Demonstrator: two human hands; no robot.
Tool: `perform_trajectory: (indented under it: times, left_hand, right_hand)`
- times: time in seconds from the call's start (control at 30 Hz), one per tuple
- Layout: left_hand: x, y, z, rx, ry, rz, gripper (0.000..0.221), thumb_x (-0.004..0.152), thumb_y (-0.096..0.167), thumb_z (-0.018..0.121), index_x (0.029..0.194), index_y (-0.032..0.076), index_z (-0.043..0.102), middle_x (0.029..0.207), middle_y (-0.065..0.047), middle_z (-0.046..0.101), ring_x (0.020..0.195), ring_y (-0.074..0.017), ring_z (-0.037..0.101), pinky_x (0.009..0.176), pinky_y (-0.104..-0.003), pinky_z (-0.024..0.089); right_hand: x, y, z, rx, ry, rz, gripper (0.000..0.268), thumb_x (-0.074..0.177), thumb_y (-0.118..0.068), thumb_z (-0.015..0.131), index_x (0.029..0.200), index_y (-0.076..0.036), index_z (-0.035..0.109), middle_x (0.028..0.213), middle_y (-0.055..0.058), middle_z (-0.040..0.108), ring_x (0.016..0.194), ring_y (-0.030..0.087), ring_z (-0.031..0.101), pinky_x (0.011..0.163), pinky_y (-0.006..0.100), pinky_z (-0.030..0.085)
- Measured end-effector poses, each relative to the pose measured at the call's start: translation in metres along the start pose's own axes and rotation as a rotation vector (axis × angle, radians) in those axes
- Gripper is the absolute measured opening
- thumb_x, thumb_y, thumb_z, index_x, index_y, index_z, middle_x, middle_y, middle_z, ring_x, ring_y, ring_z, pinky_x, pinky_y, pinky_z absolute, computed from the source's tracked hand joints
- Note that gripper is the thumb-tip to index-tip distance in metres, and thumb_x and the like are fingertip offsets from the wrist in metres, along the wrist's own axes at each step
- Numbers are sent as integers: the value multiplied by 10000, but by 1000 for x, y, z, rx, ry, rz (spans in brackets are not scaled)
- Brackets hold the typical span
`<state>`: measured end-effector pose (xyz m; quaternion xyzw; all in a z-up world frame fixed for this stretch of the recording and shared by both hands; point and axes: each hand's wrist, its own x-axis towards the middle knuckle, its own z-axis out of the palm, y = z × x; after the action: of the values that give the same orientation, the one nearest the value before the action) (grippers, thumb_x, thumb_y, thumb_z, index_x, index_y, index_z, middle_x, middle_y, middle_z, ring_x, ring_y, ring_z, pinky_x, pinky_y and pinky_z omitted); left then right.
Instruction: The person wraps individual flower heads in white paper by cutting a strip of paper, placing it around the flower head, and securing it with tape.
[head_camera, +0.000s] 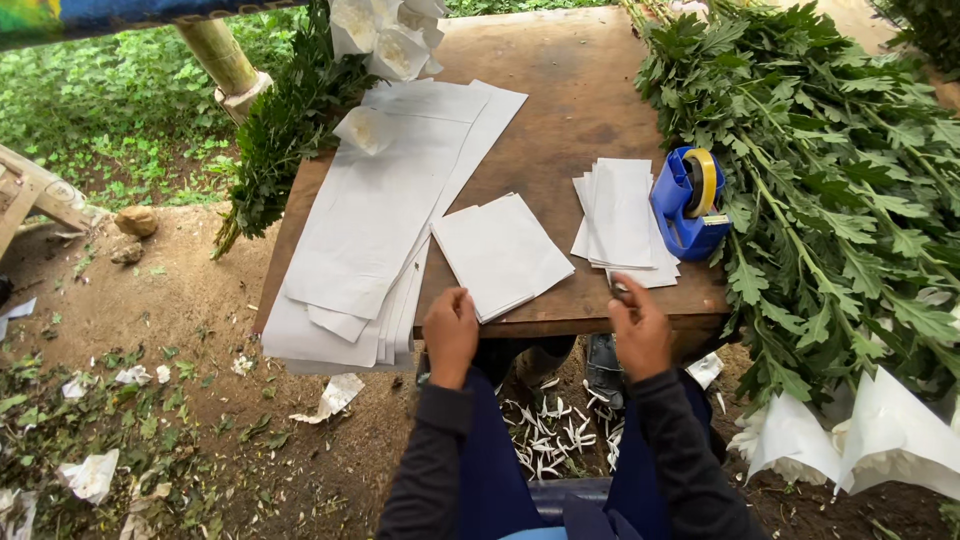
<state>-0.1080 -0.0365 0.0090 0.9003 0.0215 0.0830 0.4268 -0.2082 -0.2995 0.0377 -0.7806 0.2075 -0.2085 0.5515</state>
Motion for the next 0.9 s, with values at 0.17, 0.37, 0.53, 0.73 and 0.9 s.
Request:
perform_trajectory:
  times: [0.17, 0.37, 0.53, 0.73, 0.9]
  left_hand:
    - [-33, 5, 10, -140, -9, -97, 312, 917, 191, 614, 1176, 88, 756, 962, -158, 764, 902, -327, 748, 782, -432, 592]
    - [-27, 0, 17, -358, -128, -304, 399, 902, 182, 663, 1258, 14, 728, 903, -143, 770, 795, -236, 765, 648, -360, 629]
    - [-30, 34, -16, -183, -26, -136, 489, 912, 77, 599, 1384, -47, 570, 1027, -234, 696, 1016, -433, 704, 784, -570, 622]
    - [-25, -4, 6, -74, 17, -166, 291, 950, 182, 584, 1174, 50, 716, 1021, -172, 728, 1022, -433, 700, 846, -550, 565]
    - [-25, -4, 3, -82, -50, -193, 332, 934, 273, 587, 1140, 101, 781, 988, -159, 770, 1005, -407, 721, 828, -510, 586]
  right_hand:
    - [-29, 14, 23, -120, -255, -54, 509, 962, -93, 590, 1442, -258, 636, 1275, 246, 671, 1230, 443, 621, 1035, 549, 514]
    - [-27, 9, 25, -384, -433, 101, 522, 1012, -196, 531, 1512, -343, 572, 1189, 145, 733, 1181, 381, 676, 1022, 539, 524]
    - [-17, 26, 18, -495, -537, 114, 514, 960, -288, 573, 1454, -428, 603, 986, 14, 817, 1060, 309, 740, 944, 485, 561]
    - [-30, -3, 15, -531, -543, 117, 531, 958, -284, 556, 1476, -397, 587, 1069, 73, 815, 1154, 380, 698, 1072, 544, 473]
    - [-28, 16, 23, -513, -505, 82, 508, 963, -262, 565, 1460, -360, 606, 1233, 147, 744, 1205, 449, 646, 1061, 584, 498]
